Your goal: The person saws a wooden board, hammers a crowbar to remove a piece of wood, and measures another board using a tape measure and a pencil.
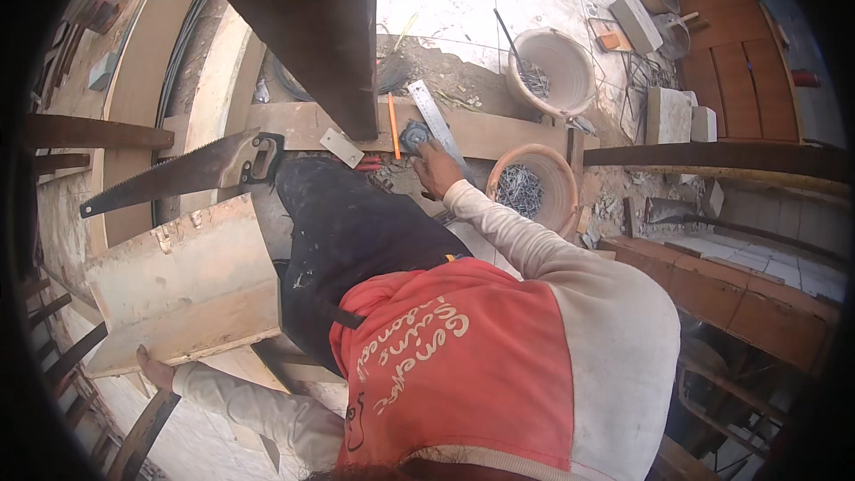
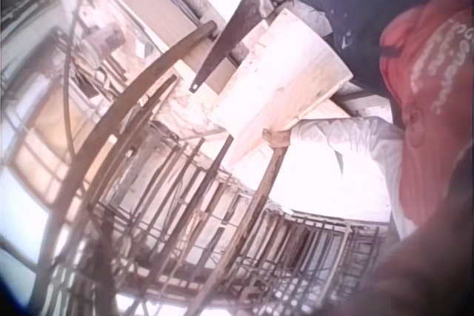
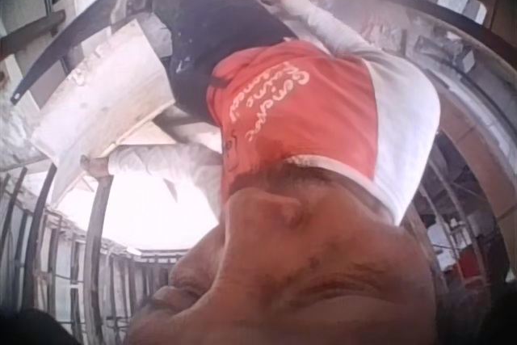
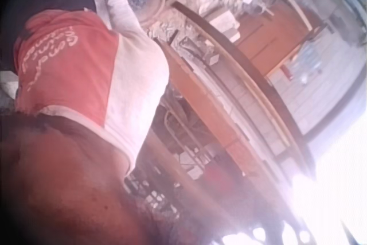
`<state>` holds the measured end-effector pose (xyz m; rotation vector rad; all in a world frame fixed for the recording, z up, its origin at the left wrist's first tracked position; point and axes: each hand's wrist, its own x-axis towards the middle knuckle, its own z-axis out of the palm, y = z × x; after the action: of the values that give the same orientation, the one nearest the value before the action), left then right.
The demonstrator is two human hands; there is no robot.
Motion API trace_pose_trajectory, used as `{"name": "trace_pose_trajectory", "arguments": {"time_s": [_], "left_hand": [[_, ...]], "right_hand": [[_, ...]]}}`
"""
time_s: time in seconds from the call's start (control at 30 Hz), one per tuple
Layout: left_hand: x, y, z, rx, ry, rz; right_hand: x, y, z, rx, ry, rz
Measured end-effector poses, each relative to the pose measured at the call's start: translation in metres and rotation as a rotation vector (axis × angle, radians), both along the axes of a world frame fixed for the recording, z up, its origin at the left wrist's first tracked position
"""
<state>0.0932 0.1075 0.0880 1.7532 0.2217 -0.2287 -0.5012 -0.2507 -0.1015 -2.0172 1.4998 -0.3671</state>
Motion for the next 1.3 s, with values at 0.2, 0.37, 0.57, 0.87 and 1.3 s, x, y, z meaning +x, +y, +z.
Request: {"name": "trace_pose_trajectory", "arguments": {"time_s": [0.2,0.37,0.57,0.87,1.3], "left_hand": [[-0.02,-0.023,0.004,0.034,-0.038,0.095],[-0.036,-0.019,0.001,-0.195,-0.02,0.068],[-0.014,-0.023,-0.013,-0.207,-0.202,0.047],[-0.032,-0.022,-0.019,-0.293,-0.25,0.056],[-0.068,-0.054,0.012,-0.303,-0.365,0.047]], "right_hand": [[0.03,-0.055,-0.005,-0.325,0.24,0.215],[0.076,-0.083,-0.038,-0.179,0.672,0.266],[0.063,-0.111,-0.085,-0.064,0.468,-0.08],[-0.021,-0.003,0.047,0.326,-0.257,0.031],[0.323,0.055,0.176,-0.125,-0.394,1.02]]}}
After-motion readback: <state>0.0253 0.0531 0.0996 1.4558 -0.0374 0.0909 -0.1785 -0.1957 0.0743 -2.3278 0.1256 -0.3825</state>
